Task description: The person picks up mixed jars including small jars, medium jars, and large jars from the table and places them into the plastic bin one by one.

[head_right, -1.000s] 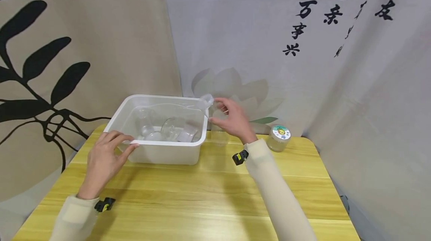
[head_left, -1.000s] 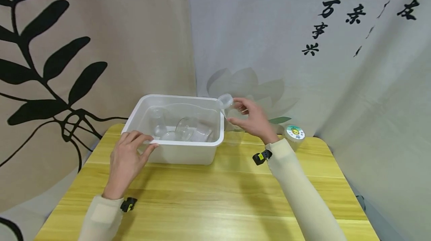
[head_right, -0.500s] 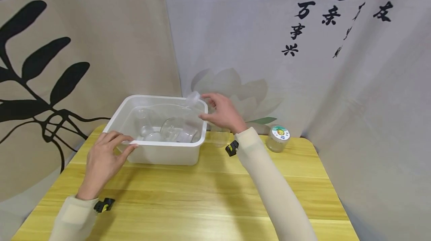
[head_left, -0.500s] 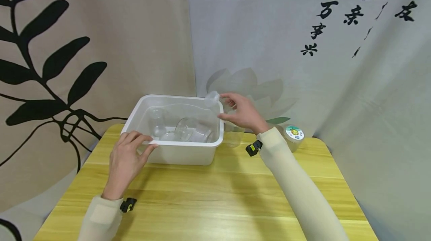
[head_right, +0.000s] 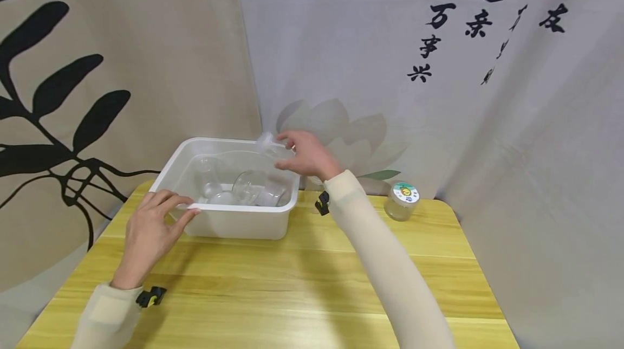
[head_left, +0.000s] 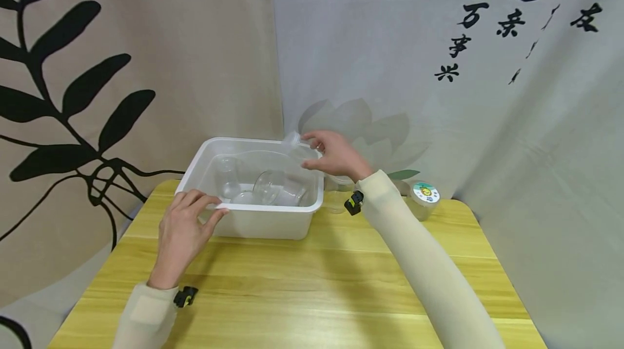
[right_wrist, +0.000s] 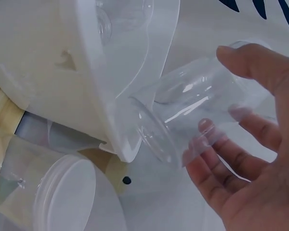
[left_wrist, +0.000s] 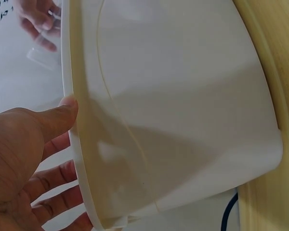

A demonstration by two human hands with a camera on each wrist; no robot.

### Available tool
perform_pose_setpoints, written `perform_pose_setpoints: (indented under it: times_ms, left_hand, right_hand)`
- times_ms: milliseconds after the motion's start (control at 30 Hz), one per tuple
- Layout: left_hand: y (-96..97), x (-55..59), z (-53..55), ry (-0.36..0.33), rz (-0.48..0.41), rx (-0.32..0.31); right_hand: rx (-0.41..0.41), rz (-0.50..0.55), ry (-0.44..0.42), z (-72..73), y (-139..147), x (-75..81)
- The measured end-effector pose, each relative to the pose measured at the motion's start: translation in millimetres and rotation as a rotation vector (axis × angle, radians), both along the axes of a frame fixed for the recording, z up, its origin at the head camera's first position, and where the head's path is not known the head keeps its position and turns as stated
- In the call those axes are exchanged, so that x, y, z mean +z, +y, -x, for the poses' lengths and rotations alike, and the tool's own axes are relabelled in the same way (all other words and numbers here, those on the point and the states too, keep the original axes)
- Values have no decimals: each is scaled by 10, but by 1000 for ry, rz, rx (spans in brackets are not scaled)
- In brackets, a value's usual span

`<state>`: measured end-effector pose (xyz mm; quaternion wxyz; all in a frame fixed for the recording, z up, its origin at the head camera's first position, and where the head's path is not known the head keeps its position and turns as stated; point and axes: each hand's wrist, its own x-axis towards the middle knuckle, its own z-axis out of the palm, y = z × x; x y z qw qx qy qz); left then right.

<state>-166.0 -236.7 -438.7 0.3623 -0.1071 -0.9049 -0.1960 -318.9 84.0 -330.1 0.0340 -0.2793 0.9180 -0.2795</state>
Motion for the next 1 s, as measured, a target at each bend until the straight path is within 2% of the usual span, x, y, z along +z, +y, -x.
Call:
perform_pose_setpoints:
  times_ms: [333,600,800,1000]
  left_hand:
    - [10,-16,-8,-10,-9,17]
    - [18,-11,6,-1,-6,4]
    - [16,-3,0,-6,-1,14]
    - [7,3,0,-8,-1,25]
  right_hand:
    - [17,-34,-8,89,-177,-47]
    - [-10,47,-46,76,-186,-70]
    - [1,86,-3,60,-140,-89]
    - [-12,42,51,31,-98,-85]
